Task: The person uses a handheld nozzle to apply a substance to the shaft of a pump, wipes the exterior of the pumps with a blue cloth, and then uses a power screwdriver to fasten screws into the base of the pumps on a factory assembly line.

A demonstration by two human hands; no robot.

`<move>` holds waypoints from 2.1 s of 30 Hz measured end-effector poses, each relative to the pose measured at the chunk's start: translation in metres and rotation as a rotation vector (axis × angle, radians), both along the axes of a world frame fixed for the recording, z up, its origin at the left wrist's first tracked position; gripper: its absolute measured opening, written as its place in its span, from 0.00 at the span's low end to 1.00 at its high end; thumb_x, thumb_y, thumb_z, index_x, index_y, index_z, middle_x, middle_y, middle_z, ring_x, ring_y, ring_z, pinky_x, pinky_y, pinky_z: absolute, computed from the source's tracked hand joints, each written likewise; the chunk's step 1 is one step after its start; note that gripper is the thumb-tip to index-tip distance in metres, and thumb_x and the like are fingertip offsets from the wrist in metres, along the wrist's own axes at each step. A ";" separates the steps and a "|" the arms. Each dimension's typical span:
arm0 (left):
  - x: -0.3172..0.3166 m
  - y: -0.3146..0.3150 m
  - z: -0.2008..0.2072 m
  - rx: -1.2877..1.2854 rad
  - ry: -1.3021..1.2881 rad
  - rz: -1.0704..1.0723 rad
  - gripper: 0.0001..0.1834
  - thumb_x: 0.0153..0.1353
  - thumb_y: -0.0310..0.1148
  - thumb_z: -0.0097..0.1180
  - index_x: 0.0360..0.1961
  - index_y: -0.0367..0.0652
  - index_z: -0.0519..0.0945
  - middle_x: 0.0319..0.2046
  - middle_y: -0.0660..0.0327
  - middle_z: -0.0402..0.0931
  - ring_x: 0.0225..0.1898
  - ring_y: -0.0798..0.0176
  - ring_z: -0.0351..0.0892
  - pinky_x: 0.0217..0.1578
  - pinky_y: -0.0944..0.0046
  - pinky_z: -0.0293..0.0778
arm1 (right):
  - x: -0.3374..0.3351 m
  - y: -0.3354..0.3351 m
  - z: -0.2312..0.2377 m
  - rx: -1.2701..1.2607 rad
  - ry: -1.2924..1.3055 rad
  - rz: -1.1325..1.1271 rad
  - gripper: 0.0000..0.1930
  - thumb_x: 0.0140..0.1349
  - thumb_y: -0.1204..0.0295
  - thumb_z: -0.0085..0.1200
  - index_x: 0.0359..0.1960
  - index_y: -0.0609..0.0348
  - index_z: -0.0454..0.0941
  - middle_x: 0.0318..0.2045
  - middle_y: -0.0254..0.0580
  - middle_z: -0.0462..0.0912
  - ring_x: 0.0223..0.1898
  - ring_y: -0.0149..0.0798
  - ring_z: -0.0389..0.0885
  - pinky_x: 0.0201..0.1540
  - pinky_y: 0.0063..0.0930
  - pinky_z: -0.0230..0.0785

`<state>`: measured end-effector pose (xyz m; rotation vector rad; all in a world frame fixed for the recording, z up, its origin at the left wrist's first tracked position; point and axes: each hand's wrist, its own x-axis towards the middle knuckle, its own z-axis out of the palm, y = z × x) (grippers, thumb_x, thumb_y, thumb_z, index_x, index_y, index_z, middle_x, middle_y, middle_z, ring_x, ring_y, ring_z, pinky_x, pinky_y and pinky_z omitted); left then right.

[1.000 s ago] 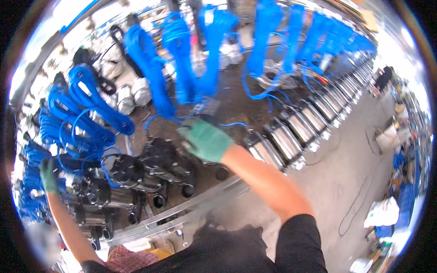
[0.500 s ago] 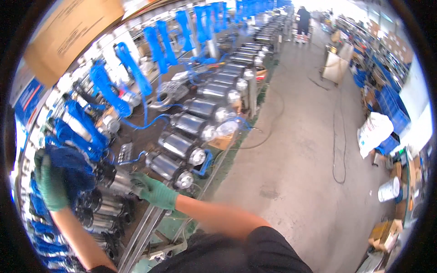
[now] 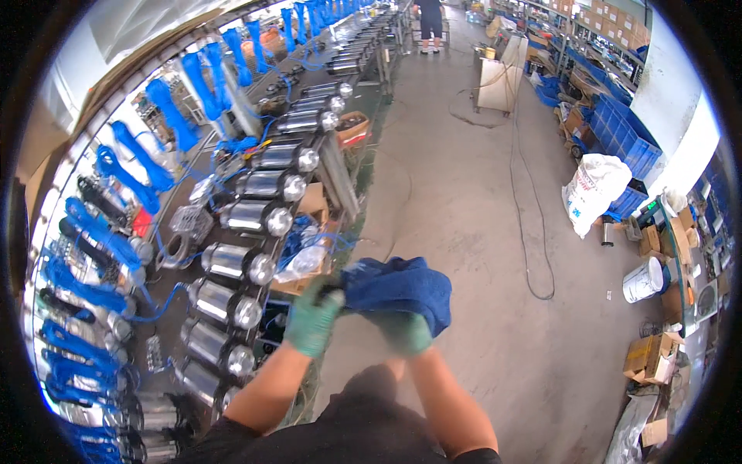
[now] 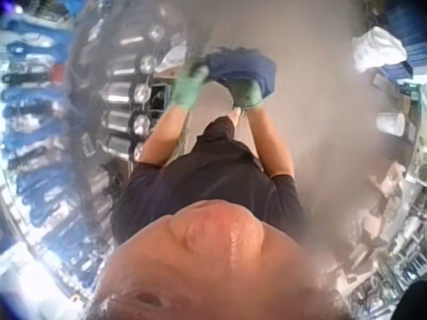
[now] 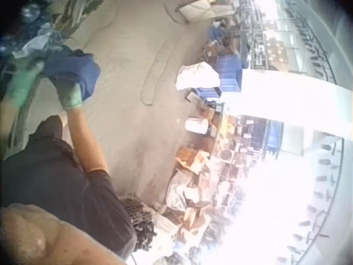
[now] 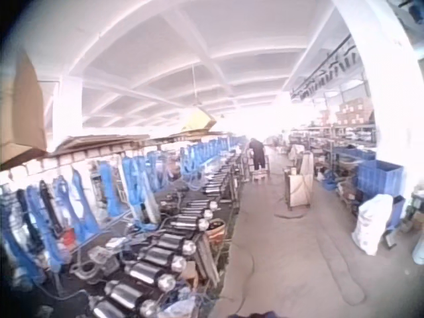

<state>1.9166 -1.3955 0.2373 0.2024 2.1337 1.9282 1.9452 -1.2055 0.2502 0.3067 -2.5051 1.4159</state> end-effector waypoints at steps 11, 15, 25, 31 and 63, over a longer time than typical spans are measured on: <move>-0.282 0.232 -0.064 -0.366 0.109 -0.972 0.26 0.68 0.32 0.55 0.66 0.41 0.71 0.59 0.53 0.73 0.58 0.57 0.76 0.60 0.57 0.72 | -0.143 0.324 -0.144 -0.104 0.011 -0.530 0.21 0.67 0.72 0.59 0.61 0.53 0.72 0.51 0.31 0.79 0.54 0.38 0.78 0.61 0.35 0.70; -0.423 0.258 -0.098 -0.544 -0.054 -0.919 0.25 0.65 0.31 0.57 0.63 0.41 0.75 0.57 0.53 0.76 0.54 0.58 0.80 0.55 0.56 0.77 | -0.156 0.448 -0.223 -0.954 -0.481 -0.814 0.21 0.65 0.79 0.57 0.60 0.50 0.77 0.54 0.30 0.79 0.53 0.33 0.78 0.57 0.31 0.73; -0.575 0.059 -0.293 -1.229 -0.331 -0.450 0.18 0.72 0.38 0.47 0.57 0.43 0.79 0.58 0.49 0.77 0.59 0.51 0.77 0.57 0.54 0.73 | -0.291 0.671 -0.341 -1.448 -1.169 -1.183 0.14 0.72 0.54 0.48 0.48 0.48 0.71 0.28 0.35 0.75 0.27 0.40 0.72 0.30 0.47 0.70; -0.664 0.220 -0.277 -0.785 -0.851 0.093 0.15 0.73 0.37 0.49 0.56 0.44 0.78 0.54 0.54 0.77 0.55 0.56 0.78 0.53 0.57 0.75 | -0.487 0.806 -0.381 -1.028 -0.956 -1.152 0.20 0.68 0.54 0.59 0.49 0.59 0.85 0.34 0.37 0.86 0.31 0.36 0.82 0.34 0.29 0.75; -1.815 0.744 0.003 -0.882 0.189 0.204 0.23 0.66 0.22 0.60 0.62 0.42 0.75 0.56 0.61 0.80 0.55 0.68 0.78 0.52 0.67 0.76 | -1.690 1.166 -0.412 -0.876 -0.677 -0.724 0.14 0.66 0.74 0.55 0.51 0.62 0.83 0.40 0.35 0.85 0.40 0.31 0.80 0.47 0.25 0.75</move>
